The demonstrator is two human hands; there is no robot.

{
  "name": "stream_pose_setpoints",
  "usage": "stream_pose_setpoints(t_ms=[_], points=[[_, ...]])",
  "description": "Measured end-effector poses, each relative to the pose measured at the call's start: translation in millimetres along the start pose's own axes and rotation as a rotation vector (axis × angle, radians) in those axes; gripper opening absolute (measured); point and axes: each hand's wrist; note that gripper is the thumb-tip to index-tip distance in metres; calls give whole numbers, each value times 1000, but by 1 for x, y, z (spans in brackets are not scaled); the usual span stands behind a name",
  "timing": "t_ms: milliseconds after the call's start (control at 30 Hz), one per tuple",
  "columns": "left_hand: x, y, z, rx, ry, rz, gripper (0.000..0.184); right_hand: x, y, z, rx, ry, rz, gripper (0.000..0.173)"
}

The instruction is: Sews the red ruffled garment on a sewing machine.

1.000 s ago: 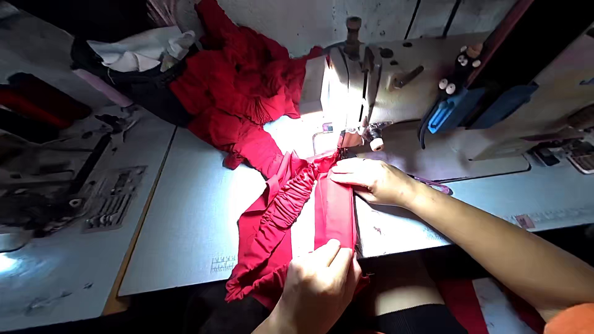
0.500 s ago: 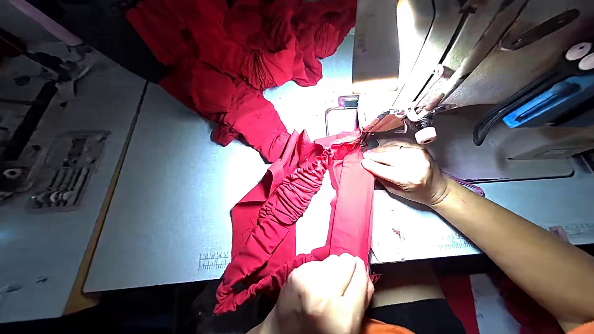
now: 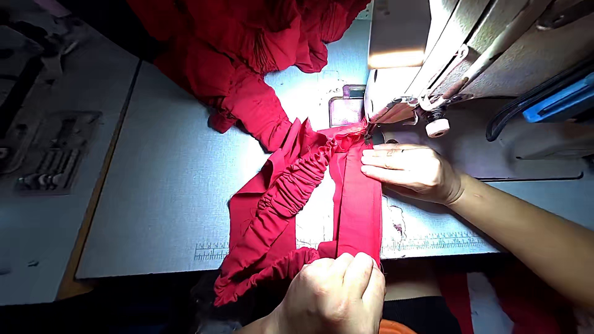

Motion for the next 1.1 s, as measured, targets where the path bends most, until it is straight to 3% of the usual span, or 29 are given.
stream_pose_setpoints(t_ms=[200,700,1100], points=[[1,3,3,-14,12,-12,20,1,-3,11,2,114,-27,20],[10,0,0,-15,118,4,22,-10,-4,50,-55,-94,51,20],[5,-1,0,-10,91,8,19,10,-15,-12,34,-68,62,26]])
Point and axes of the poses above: each hand's wrist, its own y-axis away from the middle knuckle, its own x-axis out of the palm, z = x × y, and after that the axes turned 5 degrees about -z, right-handed
